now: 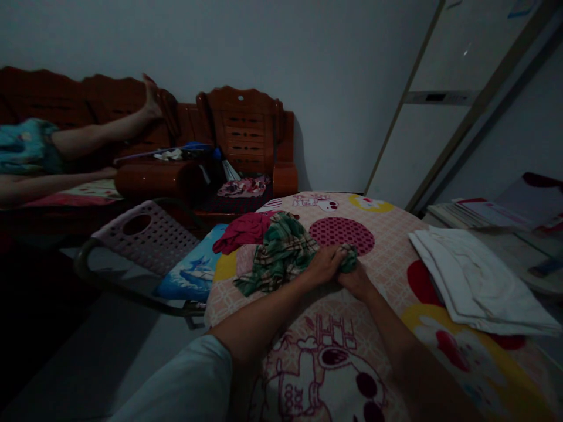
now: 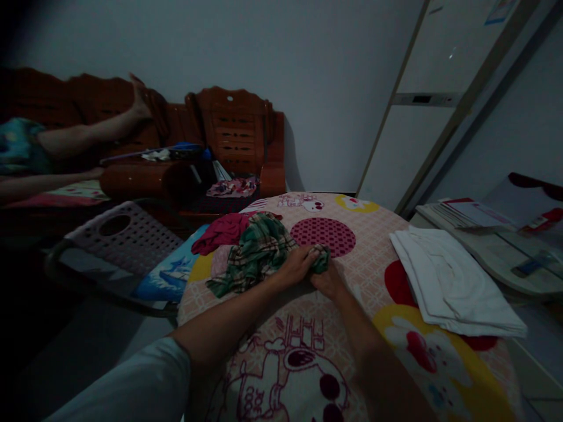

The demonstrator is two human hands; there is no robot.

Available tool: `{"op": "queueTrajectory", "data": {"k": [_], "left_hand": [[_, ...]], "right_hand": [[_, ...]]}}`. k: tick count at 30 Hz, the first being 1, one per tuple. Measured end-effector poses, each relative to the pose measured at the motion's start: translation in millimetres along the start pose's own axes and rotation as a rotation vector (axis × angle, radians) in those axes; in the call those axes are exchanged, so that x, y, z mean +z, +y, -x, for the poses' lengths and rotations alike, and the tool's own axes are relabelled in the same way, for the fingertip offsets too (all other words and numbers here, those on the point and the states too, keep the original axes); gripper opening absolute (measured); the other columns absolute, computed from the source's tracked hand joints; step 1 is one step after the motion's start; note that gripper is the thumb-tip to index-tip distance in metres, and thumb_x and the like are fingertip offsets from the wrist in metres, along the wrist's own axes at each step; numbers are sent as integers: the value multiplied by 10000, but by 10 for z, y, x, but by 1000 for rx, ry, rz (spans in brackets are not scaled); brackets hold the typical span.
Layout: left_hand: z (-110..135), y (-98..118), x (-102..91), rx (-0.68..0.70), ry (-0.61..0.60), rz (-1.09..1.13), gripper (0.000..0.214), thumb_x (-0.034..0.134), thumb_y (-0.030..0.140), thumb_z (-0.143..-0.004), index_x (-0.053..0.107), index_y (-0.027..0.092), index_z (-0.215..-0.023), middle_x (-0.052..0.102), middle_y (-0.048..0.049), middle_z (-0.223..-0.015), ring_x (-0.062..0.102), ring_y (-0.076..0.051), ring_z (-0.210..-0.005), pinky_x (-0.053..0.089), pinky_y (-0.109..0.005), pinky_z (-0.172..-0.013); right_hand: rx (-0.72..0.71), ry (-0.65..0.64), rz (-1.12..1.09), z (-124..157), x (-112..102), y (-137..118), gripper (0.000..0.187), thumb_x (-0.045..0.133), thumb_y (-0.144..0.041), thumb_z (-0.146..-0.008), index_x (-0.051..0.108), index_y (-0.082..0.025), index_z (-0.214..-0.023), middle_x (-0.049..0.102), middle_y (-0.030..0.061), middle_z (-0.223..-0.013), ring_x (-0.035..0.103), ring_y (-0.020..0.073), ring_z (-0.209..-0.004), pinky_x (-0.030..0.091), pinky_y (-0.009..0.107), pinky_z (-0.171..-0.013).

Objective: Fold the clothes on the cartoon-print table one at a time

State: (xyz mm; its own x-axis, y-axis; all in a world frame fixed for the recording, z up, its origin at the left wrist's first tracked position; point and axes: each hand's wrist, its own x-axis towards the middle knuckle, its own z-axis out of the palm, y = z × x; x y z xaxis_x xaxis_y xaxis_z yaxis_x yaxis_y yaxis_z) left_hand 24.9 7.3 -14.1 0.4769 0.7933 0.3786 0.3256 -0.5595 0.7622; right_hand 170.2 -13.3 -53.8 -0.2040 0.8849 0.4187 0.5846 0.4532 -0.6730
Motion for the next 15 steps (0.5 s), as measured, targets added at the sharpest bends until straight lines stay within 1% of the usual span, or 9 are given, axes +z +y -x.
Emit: {"op": "queueTrajectory", "data": {"k": [2, 4, 5, 7, 8, 9, 11, 13, 15], "left_hand": [[-52, -60, -77, -121, 42, 103, 397, 372, 407, -968, 633, 146, -823, 664, -53, -798, 609, -186, -784, 494, -310, -773], [-59, -75, -135, -134, -40, 253, 427, 384, 451, -960, 641, 147, -806, 663, -50, -784, 614, -184, -787, 494, -296, -753], [-47, -64, -149, -115, -121, 323, 435, 389, 471, -958, 657, 149, -840, 676, -54, -807, 623, -184, -796, 496, -294, -755], [-7, -17, -142, -82, -271, 384, 449, 381, 500, -964, 674, 161, -947, 697, -60, -847, 640, -183, -782, 504, -296, -750], [13, 12, -128, -65, -311, 364, 450, 375, 506, -968, 669, 167, -997, 703, -61, -865, 645, -182, -777, 508, -299, -752], [29, 39, -112, -40, -325, 317, 442, 374, 504, -971, 659, 173, -1036, 706, -60, -891, 649, -182, -790, 511, -300, -767], [45, 77, -86, 37, -313, 194, 411, 364, 469, -985, 636, 182, -1097, 707, -62, -984, 653, -189, -895, 507, -306, -842], [48, 83, -84, 126, -286, 93, 375, 371, 411, -990, 609, 188, -1175, 684, -76, -1144, 626, -206, -1066, 478, -321, -947], [51, 54, -109, 183, -244, 10, 403, 418, 374, -976, 534, 188, -1314, 608, -110, -1325, 559, -232, -1223, 430, -358, -1039]], "right_hand": [[48, -94, -117, 1, 4, -207, 527, 670, -320, -723, 597, -196, -1230, 682, 96, -1196, 647, 254, -1074, 540, 408, -938], [124, -169, -212, 17, -3, -358, 567, 736, -324, -663, 621, -188, -1201, 716, 85, -1114, 677, 254, -987, 569, 405, -865], [181, -210, -241, 28, -7, -401, 511, 739, -319, -654, 653, -182, -1138, 739, 75, -1009, 696, 245, -880, 587, 390, -782], [317, -294, -287, 47, -8, -424, 277, 702, -310, -674, 707, -170, -914, 726, 45, -735, 668, 205, -621, 570, 330, -579], [379, -327, -309, 52, -5, -409, 166, 670, -309, -695, 701, -172, -784, 685, 30, -613, 626, 184, -520, 534, 301, -498], [424, -345, -335, 53, -1, -381, 138, 640, -310, -713, 679, -179, -691, 646, 21, -538, 594, 171, -465, 504, 282, -452], [457, -273, -409, 40, 2, -305, 147, 607, -315, -730, 657, -198, -657, 634, 14, -511, 588, 167, -456, 491, 269, -431], [449, -76, -508, 3, -28, -212, 114, 610, -313, -711, 662, -216, -741, 672, 4, -569, 613, 173, -503, 516, 273, -454], [471, 142, -585, -54, -122, -102, 147, 636, -304, -658, 649, -216, -775, 687, -3, -605, 624, 176, -522, 528, 278, -463]]}}
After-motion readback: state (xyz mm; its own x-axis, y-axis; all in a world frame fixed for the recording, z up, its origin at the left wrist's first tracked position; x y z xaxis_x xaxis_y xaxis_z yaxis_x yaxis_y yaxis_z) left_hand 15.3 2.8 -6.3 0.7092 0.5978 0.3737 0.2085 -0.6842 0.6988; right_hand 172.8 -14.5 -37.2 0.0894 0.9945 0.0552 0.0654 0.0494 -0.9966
